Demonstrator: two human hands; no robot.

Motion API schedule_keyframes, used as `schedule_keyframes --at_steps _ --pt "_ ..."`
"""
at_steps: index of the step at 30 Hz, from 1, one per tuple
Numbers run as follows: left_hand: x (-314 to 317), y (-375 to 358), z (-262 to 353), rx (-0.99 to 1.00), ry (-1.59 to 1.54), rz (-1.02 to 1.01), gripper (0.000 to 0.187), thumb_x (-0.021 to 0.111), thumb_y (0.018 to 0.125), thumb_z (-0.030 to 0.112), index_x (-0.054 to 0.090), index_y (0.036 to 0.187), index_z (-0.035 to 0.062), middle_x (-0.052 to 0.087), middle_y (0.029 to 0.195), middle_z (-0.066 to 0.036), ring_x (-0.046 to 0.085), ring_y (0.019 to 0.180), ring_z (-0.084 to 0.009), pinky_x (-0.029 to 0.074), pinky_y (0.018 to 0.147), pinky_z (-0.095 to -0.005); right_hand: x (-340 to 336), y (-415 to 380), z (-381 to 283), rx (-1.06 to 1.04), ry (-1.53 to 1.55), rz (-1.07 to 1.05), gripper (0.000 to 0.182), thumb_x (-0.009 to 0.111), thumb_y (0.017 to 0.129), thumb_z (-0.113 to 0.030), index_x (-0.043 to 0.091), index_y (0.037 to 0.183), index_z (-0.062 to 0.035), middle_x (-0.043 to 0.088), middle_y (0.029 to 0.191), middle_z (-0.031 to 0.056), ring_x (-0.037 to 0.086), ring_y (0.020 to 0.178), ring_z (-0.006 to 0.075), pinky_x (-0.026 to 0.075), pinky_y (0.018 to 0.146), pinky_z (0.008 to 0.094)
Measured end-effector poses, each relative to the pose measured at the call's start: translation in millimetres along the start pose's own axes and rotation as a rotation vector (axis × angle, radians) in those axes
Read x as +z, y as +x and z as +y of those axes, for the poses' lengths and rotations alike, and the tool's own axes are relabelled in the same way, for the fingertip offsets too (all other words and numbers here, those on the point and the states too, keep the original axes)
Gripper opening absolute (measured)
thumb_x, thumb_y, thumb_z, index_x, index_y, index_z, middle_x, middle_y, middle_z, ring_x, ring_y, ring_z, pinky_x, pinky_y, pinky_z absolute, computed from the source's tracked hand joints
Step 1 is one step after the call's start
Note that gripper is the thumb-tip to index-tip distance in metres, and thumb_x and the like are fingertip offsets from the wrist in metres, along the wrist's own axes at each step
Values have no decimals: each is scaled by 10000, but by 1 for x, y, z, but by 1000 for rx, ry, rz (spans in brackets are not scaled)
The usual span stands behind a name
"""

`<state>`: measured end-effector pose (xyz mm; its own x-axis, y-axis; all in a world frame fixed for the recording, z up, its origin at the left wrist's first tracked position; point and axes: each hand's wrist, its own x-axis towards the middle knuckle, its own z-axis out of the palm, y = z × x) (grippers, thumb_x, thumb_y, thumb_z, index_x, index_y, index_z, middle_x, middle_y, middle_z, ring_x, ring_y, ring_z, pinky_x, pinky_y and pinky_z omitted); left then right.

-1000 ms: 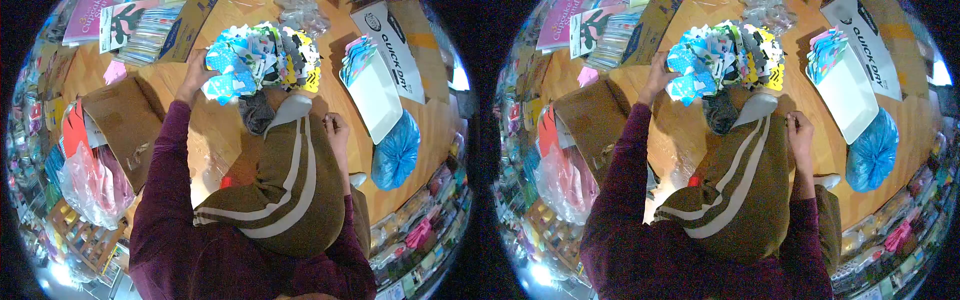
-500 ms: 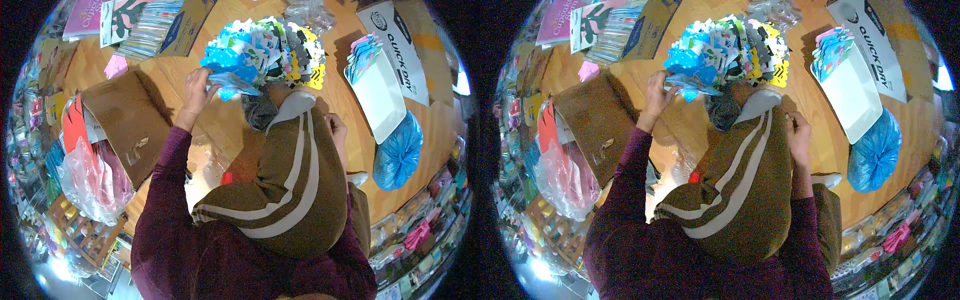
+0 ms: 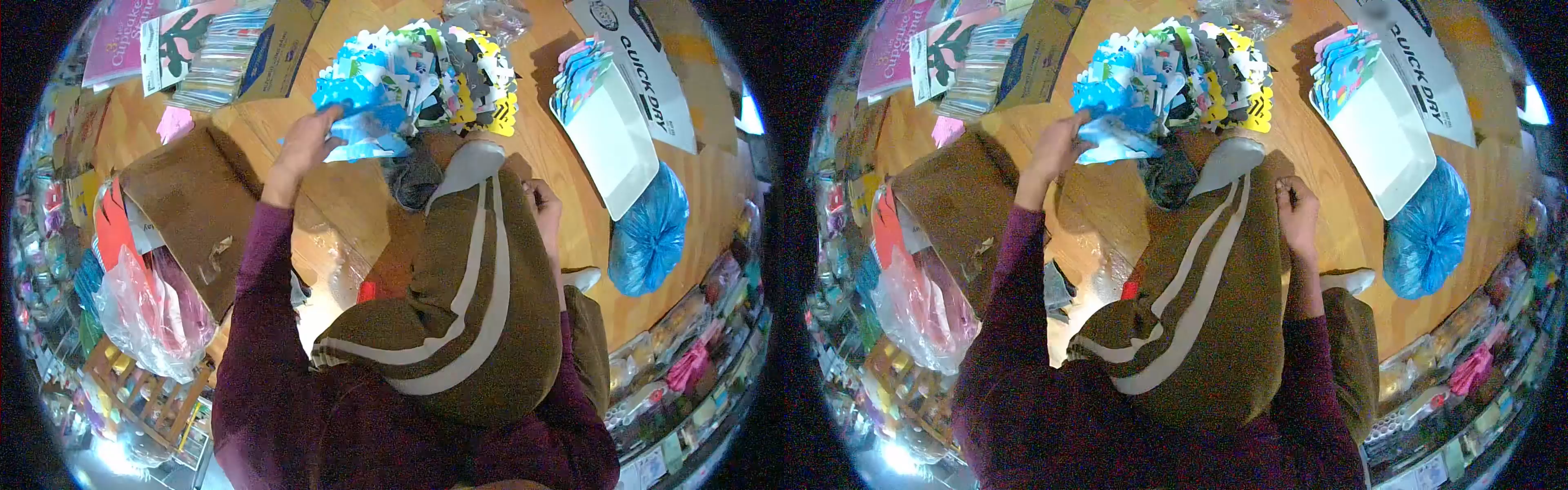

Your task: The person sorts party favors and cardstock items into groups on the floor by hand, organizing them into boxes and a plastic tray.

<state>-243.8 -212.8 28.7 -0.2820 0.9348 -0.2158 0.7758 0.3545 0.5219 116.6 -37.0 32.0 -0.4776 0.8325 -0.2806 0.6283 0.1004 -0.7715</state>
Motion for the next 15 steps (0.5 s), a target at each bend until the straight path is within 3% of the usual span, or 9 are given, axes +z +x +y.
schedule_keyframes --at_steps 1,2,4,5,7,9,11,14,15 --pt "-5 -7 4 -124 -10 -127 484 715 602 98 484 1017 5 582 845 -131 557 844 -306 441 759 -350 -4 1 -12 63 -22 -36 117 524 811 -87 562 824 24 547 654 97 503 596 126 413 569 262" --pt "-11 -14 9 -115 -12 -128 484 715 602 98 484 1017 5 582 845 -131 557 844 -306 441 759 -350 -7 1 -20 128 -45 -69 119 520 816 -89 564 822 21 552 660 74 499 603 105 410 564 248" --pt "-25 -22 23 -161 -457 118 399 698 645 73 507 990 11 611 780 -78 592 758 -233 456 686 -310 -1 5 -11 87 50 -2 117 523 815 -89 563 833 19 550 666 51 495 614 91 407 570 234" --pt "-34 -19 34 -153 -461 115 399 698 645 73 507 990 11 611 780 -78 592 758 -233 456 686 -310 1 9 -8 41 147 51 117 527 814 -90 562 845 17 548 673 27 490 625 77 403 575 219" --pt "-49 -8 60 -358 -905 230 350 683 667 46 524 978 10 613 837 -59 569 813 -158 451 687 -267 3 20 -14 41 274 53 157 530 815 -110 552 896 24 557 727 31 494 667 81 405 613 222" --pt "-37 17 71 -241 -836 277 348 673 675 26 519 987 4 594 872 -54 559 808 -131 465 704 -265 1 30 -32 34 398 64 206 533 815 -129 541 947 30 566 781 35 498 708 86 408 651 224" --pt "-17 48 104 -156 -1161 329 376 672 673 25 503 1008 -8 585 907 -77 566 797 -138 469 722 -268 -7 38 -62 -169 551 83 311 526 816 -163 500 1050 41 556 920 52 490 809 94 395 732 230" --pt "14 76 163 -96 -1417 77 401 645 710 49 470 1068 7 573 947 -81 562 839 -154 464 743 -295 -29 38 -81 -245 424 162 367 521 807 -171 475 1099 46 533 1013 68 482 867 107 386 769 245" --pt "20 81 184 -110 -1522 -42 409 636 725 63 459 1090 11 571 955 -84 558 862 -161 459 758 -303 -42 32 -97 -86 765 114 360 533 782 -147 488 1085 42 541 955 48 491 828 100 391 737 228"
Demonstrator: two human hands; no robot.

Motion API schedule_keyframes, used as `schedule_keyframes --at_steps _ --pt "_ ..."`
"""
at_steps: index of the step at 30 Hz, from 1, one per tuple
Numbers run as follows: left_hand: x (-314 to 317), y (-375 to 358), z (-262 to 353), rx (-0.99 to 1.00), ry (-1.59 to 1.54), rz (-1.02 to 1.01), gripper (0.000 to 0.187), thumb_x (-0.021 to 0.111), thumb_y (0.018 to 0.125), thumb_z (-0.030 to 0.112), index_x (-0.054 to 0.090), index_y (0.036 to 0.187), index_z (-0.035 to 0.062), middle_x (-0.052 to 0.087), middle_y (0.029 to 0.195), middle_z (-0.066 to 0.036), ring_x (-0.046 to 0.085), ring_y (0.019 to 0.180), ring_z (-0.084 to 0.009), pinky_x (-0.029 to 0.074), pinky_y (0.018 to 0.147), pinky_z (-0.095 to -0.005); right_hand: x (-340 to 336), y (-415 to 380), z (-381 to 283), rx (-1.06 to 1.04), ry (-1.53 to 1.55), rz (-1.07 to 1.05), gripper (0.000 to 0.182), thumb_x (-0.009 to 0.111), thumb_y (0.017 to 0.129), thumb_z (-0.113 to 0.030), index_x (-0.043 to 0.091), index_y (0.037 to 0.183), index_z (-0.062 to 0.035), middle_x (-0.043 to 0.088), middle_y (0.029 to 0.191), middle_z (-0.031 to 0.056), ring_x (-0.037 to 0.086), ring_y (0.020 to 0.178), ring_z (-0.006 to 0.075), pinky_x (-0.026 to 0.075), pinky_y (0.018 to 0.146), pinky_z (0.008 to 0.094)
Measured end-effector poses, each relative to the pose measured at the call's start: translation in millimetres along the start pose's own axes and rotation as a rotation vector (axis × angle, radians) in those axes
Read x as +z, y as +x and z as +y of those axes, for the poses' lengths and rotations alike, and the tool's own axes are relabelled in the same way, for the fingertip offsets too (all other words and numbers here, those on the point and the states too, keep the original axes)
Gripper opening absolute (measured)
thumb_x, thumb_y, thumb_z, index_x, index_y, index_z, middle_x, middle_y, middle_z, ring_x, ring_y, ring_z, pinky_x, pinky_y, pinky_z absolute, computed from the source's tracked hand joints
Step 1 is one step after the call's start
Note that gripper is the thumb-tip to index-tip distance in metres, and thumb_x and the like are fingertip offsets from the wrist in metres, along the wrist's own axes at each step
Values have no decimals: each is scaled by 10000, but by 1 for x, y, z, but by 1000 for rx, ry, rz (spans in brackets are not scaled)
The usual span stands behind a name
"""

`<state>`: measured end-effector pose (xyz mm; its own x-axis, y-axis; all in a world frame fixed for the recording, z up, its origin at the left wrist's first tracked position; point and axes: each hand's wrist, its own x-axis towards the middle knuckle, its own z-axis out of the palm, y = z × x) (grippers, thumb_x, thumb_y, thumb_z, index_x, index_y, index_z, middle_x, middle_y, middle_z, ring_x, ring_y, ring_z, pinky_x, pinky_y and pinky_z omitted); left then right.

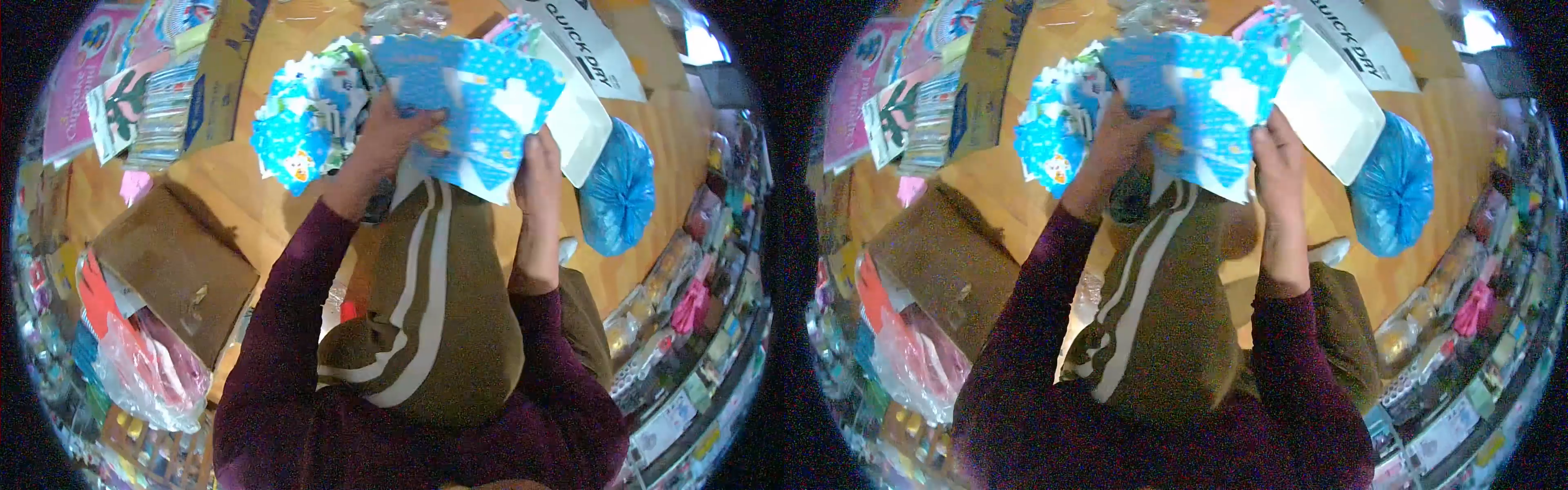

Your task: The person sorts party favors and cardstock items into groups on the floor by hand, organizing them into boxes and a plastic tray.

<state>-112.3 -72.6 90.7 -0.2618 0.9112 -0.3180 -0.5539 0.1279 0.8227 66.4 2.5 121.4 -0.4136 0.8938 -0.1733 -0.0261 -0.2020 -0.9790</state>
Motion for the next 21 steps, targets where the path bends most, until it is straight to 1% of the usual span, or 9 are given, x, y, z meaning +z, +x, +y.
schedule_keyframes --at_steps 3,6,10,12,14,16,17,19,21 --pt "33 22 -44 -43 -156 -184 398 621 746 75 452 1101 19 567 967 -82 556 875 -161 456 770 -316 -35 -13 -31 -56 -354 30 339 507 787 -163 499 1073 19 552 873 16 490 745 71 398 665 197" --pt "60 27 -71 -25 -336 -353 371 601 769 92 453 1100 17 563 983 -75 553 889 -160 453 778 -312 -49 -26 -44 11 -406 103 355 573 743 -107 492 1065 21 557 944 67 512 848 128 419 721 249" --pt "62 38 -105 -240 -444 -453 354 534 829 145 416 1136 13 547 1024 -74 545 909 -156 445 794 -313 -66 -42 -13 -29 -649 127 399 607 712 -14 481 1089 23 567 985 98 522 900 160 427 758 295" --pt "57 41 -118 -157 -300 -417 384 513 847 206 378 1162 32 514 1084 -105 522 961 -177 445 797 -327 -75 -43 -2 -35 -740 103 376 581 715 16 483 1077 30 583 946 134 552 857 172 433 747 301" --pt "45 39 -128 -454 23 -174 444 492 859 256 318 1221 65 484 1101 -131 498 994 -225 415 850 -341 -78 -44 8 -90 -893 115 334 588 745 -54 492 1054 29 588 925 130 554 858 179 433 735 290" --pt "35 35 -132 -494 -20 -193 492 481 852 349 303 1225 82 462 1113 -162 486 1005 -245 417 846 -360 -76 -39 19 -20 -1185 122 364 600 722 -76 496 1062 3 585 920 182 577 849 275 442 714 337" --pt "32 32 -127 -520 0 -189 505 477 848 373 305 1221 79 465 1105 -162 484 1006 -242 420 840 -361 -83 -36 36 193 -1193 111 387 613 696 -96 500 1059 -22 568 933 210 556 874 347 437 719 372" --pt "32 30 -131 -528 11 -114 428 525 819 358 378 1079 52 487 935 -84 499 840 -159 448 712 -304 -89 -34 67 144 -1181 105 397 628 686 -128 487 1039 -15 571 861 216 557 820 363 435 680 402" --pt "28 30 -131 -552 37 -136 470 521 820 363 364 1142 59 489 1008 -113 498 910 -180 432 759 -304 -99 -31 95 159 -1200 91 416 667 655 -181 505 994 -4 581 806 228 562 761 384 440 656 418"
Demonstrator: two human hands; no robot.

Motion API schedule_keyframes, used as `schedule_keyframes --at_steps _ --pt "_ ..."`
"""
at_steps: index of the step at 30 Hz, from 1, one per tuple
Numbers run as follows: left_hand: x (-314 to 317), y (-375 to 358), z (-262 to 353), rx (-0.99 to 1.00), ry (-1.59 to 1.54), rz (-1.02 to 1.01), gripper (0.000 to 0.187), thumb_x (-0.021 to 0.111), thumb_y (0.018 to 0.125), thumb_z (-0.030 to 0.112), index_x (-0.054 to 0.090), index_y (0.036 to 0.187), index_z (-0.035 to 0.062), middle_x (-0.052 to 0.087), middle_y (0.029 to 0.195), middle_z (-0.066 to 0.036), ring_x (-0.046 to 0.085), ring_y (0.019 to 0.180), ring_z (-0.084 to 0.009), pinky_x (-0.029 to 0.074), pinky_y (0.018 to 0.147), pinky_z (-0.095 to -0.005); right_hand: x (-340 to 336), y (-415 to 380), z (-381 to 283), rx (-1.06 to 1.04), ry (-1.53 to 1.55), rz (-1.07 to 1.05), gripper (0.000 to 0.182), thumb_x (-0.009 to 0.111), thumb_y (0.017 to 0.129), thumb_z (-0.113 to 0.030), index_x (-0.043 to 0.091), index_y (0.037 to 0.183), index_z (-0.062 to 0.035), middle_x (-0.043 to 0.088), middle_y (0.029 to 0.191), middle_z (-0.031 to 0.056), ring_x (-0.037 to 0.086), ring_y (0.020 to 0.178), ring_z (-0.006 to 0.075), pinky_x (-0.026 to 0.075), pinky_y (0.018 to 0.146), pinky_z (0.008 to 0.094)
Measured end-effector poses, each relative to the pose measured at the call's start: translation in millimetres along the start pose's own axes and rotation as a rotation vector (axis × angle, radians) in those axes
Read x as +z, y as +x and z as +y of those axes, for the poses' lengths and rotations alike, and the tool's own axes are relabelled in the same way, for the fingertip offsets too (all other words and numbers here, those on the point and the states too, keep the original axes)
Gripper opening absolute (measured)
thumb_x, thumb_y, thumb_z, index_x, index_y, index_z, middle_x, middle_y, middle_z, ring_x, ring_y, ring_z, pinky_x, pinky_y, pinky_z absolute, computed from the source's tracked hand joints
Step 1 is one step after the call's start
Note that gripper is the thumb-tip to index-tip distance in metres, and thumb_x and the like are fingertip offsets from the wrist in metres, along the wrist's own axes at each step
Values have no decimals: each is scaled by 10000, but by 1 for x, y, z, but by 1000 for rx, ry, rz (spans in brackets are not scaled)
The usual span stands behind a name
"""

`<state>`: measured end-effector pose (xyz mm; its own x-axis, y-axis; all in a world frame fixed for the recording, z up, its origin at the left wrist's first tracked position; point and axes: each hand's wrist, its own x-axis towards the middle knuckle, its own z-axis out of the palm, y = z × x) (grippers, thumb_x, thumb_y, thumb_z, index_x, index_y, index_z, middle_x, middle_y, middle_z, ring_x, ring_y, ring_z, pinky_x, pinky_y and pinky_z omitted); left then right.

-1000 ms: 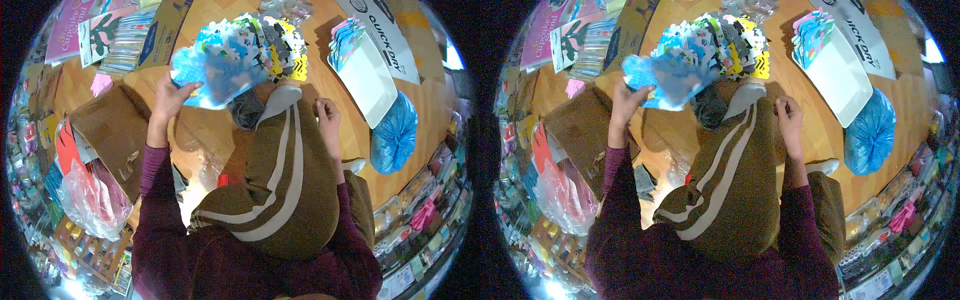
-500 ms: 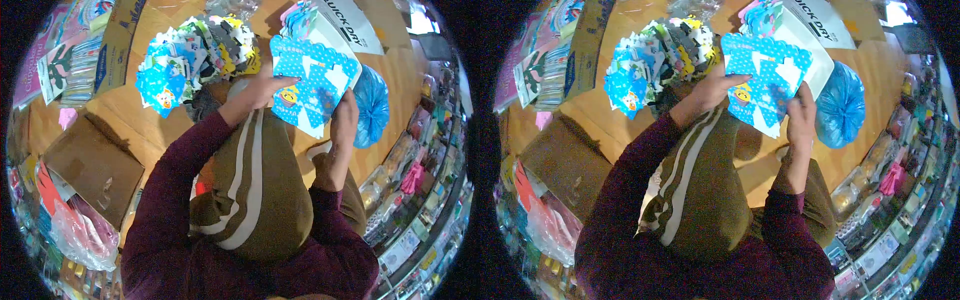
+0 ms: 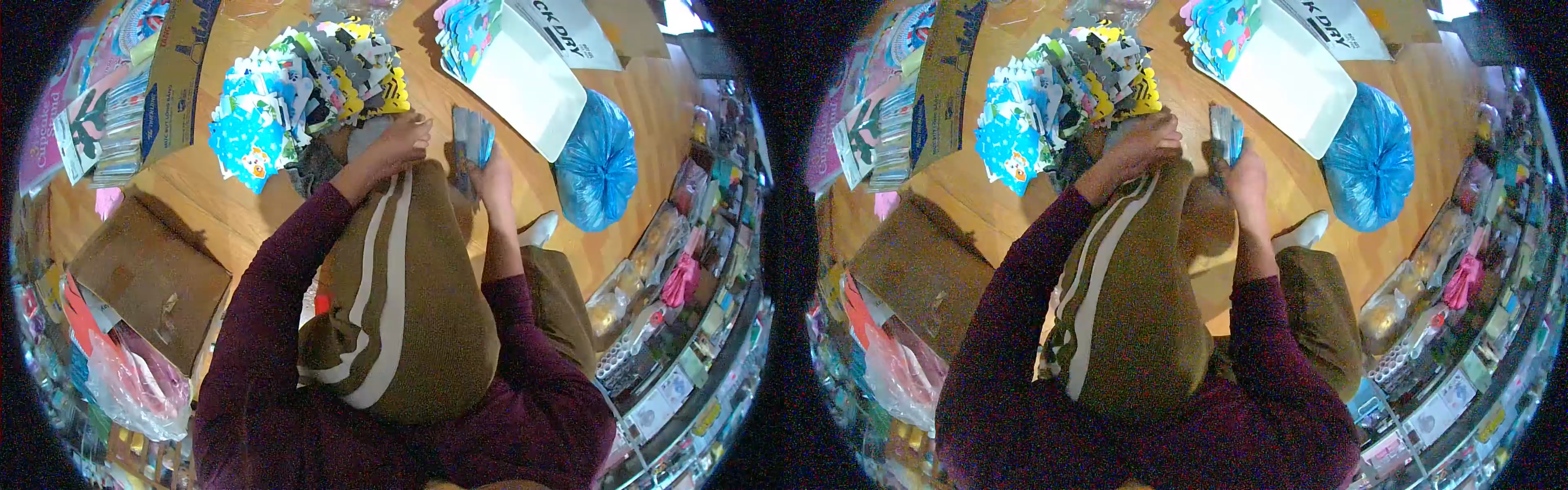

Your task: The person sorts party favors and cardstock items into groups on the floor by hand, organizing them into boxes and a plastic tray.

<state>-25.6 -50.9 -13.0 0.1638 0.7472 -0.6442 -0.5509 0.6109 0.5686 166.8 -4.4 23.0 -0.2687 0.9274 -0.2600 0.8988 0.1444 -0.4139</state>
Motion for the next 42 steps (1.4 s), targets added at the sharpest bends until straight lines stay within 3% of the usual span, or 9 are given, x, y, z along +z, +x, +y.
schedule_keyframes --at_steps 4,7,10,14,22,25,26,30,42 --pt "-16 18 -22 58 187 -17 509 532 806 287 348 1226 64 484 1105 -122 493 974 -177 393 828 -280 -2 -3 -10 96 73 17 359 677 652 -152 544 951 -3 580 802 242 573 756 380 452 659 395" --pt "-9 24 -23 129 225 68 509 539 786 224 347 1218 37 483 1104 -111 485 978 -177 372 851 -276 -12 3 2 107 145 5 276 670 674 -111 572 902 10 612 758 198 610 691 296 462 616 348" --pt "-9 24 -5 297 520 15 484 542 792 239 361 1174 4 482 1098 -109 473 1001 -186 370 853 -293 -38 -2 -9 198 893 42 229 643 698 -28 566 903 38 614 803 59 561 686 115 452 614 264" --pt "33 14 44 510 323 129 449 498 826 305 387 1138 2 484 1087 -131 459 1009 -178 369 856 -308 -61 8 -39 73 1051 154 255 638 715 -58 555 938 34 600 868 75 551 756 129 441 670 255" --pt "27 11 61 386 -323 -69 405 436 877 332 427 1135 20 530 1013 -85 514 922 -157 415 807 -300 -59 20 -102 -150 824 -78 215 551 806 -181 572 909 8 564 712 32 494 643 109 417 604 267" --pt "17 10 51 592 -128 -109 382 329 907 315 381 1185 58 527 1001 -99 508 926 -178 407 835 -318 -53 19 -112 -211 764 -29 195 519 817 -186 566 861 -1 507 622 50 447 574 110 391 543 277" --pt "15 16 47 410 -457 -158 491 344 888 421 395 1188 37 504 1107 -97 493 1008 -190 372 891 -343 -54 20 -111 -240 660 14 188 510 819 -177 561 846 2 496 609 71 435 556 114 382 530 279" --pt "11 22 43 366 -555 -225 493 350 887 417 368 1211 47 477 1155 -111 473 1047 -210 355 918 -356 -62 21 -113 -262 499 150 166 525 804 -146 554 779 15 474 562 107 413 504 124 364 493 289" --pt "10 20 38 356 -625 -295 472 385 879 397 377 1206 56 469 1177 -112 471 1058 -222 359 928 -368 -62 25 -115 -145 780 229 213 603 783 -172 568 667 3 479 542 -23 371 519 47 315 457 224"
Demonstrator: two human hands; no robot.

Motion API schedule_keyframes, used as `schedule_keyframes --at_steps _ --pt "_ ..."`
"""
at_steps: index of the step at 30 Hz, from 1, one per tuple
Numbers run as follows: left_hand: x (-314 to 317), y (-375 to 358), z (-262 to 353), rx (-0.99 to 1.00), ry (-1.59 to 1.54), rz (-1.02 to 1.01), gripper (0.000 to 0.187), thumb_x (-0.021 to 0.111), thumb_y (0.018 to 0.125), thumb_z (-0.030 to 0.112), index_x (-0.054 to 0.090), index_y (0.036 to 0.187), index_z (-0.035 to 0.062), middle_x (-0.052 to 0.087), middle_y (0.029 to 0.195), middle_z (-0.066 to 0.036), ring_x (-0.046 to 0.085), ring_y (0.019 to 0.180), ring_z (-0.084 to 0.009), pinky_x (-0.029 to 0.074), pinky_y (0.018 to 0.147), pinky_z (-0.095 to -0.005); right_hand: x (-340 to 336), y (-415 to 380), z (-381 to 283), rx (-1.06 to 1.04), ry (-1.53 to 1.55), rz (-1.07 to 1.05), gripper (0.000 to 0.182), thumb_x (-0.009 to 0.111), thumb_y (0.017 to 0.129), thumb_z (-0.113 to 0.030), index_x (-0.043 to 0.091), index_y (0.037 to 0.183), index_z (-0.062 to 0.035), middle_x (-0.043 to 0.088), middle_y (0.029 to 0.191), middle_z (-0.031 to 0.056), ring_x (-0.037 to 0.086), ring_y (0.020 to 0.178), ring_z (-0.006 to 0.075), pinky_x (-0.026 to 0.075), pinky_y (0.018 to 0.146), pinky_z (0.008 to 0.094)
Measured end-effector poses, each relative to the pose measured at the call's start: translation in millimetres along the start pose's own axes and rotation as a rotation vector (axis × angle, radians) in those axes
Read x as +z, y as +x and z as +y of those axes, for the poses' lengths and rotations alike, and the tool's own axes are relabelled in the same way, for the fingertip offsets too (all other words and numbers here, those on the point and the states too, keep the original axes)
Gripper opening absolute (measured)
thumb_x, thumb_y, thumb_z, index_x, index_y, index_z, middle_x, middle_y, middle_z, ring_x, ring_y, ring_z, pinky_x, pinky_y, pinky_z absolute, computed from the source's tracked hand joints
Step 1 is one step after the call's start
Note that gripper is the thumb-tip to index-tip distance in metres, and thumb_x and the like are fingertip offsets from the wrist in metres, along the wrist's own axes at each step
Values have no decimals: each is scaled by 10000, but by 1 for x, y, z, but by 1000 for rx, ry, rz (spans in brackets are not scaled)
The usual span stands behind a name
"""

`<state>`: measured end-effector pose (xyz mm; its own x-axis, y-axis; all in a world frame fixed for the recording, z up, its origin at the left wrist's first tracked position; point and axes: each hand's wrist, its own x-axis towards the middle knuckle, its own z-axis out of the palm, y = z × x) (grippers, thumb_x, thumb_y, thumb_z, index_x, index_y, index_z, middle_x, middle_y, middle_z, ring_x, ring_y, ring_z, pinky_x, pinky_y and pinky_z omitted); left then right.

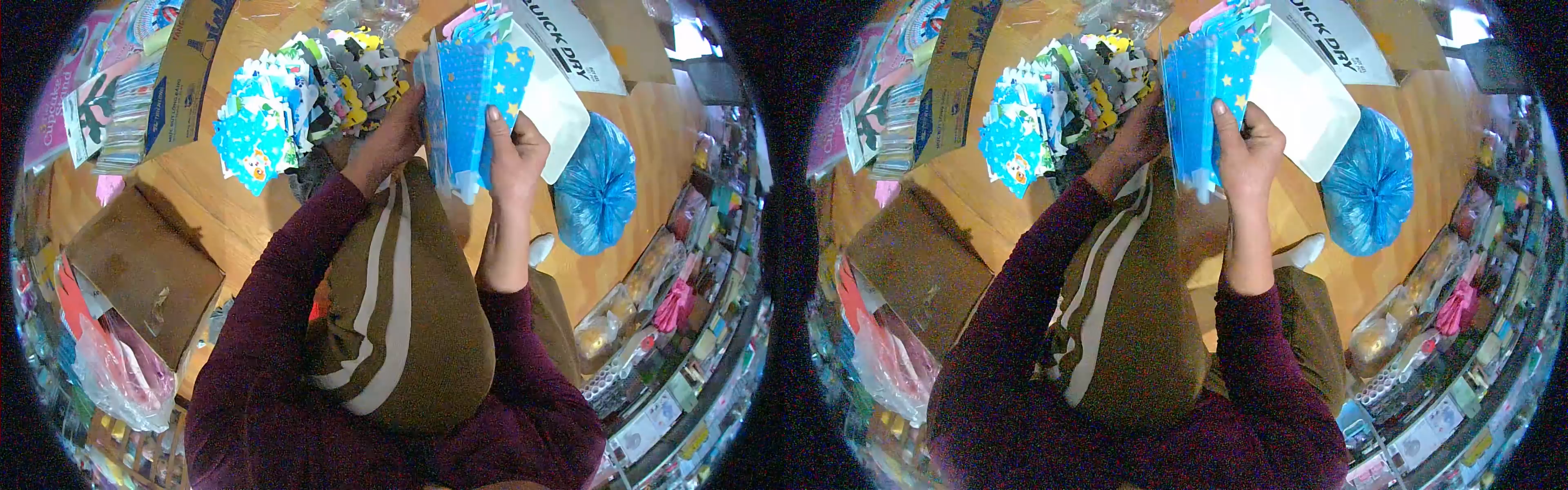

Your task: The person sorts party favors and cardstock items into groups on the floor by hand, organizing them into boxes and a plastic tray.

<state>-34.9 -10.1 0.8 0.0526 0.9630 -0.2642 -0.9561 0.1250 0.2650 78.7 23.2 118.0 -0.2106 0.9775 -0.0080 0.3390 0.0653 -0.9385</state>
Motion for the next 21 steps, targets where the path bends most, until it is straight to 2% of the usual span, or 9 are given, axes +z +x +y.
schedule_keyframes --at_steps 2,4,5,6,7,9,11,16,21 --pt "5 -2 2 16 9 51 451 404 876 384 402 1184 55 480 1166 -105 483 1042 -209 383 903 -353 2 -1 0 8 35 13 225 585 799 -177 561 664 0 476 553 -29 370 530 45 311 464 219" --pt "19 -14 10 68 98 91 450 405 875 385 404 1181 55 484 1161 -102 490 1029 -204 394 889 -349 -2 0 6 47 54 -50 235 546 835 -201 610 873 23 583 728 16 467 627 48 386 564 203" --pt "26 -23 13 117 186 130 448 407 874 386 407 1177 55 487 1155 -98 498 1016 -199 405 876 -345 -1 -1 6 48 53 -50 235 546 835 -201 610 873 23 583 728 16 467 627 48 386 564 203" --pt "26 -32 10 386 556 42 458 415 867 402 415 1168 56 486 1157 -98 501 1007 -192 416 860 -344 0 -2 5 40 60 -12 212 528 840 -191 552 755 2 489 639 -16 393 584 47 332 515 214" --pt "18 -29 9 385 554 42 458 415 867 402 415 1168 56 486 1157 -98 501 1007 -192 416 860 -344 1 -2 4 31 68 27 264 510 845 -180 495 637 -19 395 551 -48 320 542 46 278 466 225" --pt "2 -19 9 6 75 98 466 431 858 410 419 1164 59 489 1152 -97 505 998 -197 429 840 -354 1 -3 8 21 91 26 266 505 845 -167 475 623 -23 378 545 -49 309 537 46 269 458 228" --pt "2 -20 9 9 75 99 473 431 857 413 414 1168 57 488 1153 -99 503 1001 -201 426 845 -358 -1 -2 18 10 116 24 272 500 845 -153 456 609 -27 361 539 -50 299 533 46 260 451 231" --pt "10 -25 13 24 82 104 510 429 852 430 392 1186 45 481 1156 -111 494 1016 -220 411 868 -378 -12 -2 19 59 -43 32 300 532 820 -129 405 566 -33 341 510 -31 289 506 53 249 428 240" --pt "16 -27 14 34 93 105 548 427 848 446 369 1204 34 475 1159 -122 485 1031 -239 395 891 -398 -15 -2 25 20 -188 57 317 554 807 -123 410 540 -31 339 497 -29 289 494 58 256 425 248"
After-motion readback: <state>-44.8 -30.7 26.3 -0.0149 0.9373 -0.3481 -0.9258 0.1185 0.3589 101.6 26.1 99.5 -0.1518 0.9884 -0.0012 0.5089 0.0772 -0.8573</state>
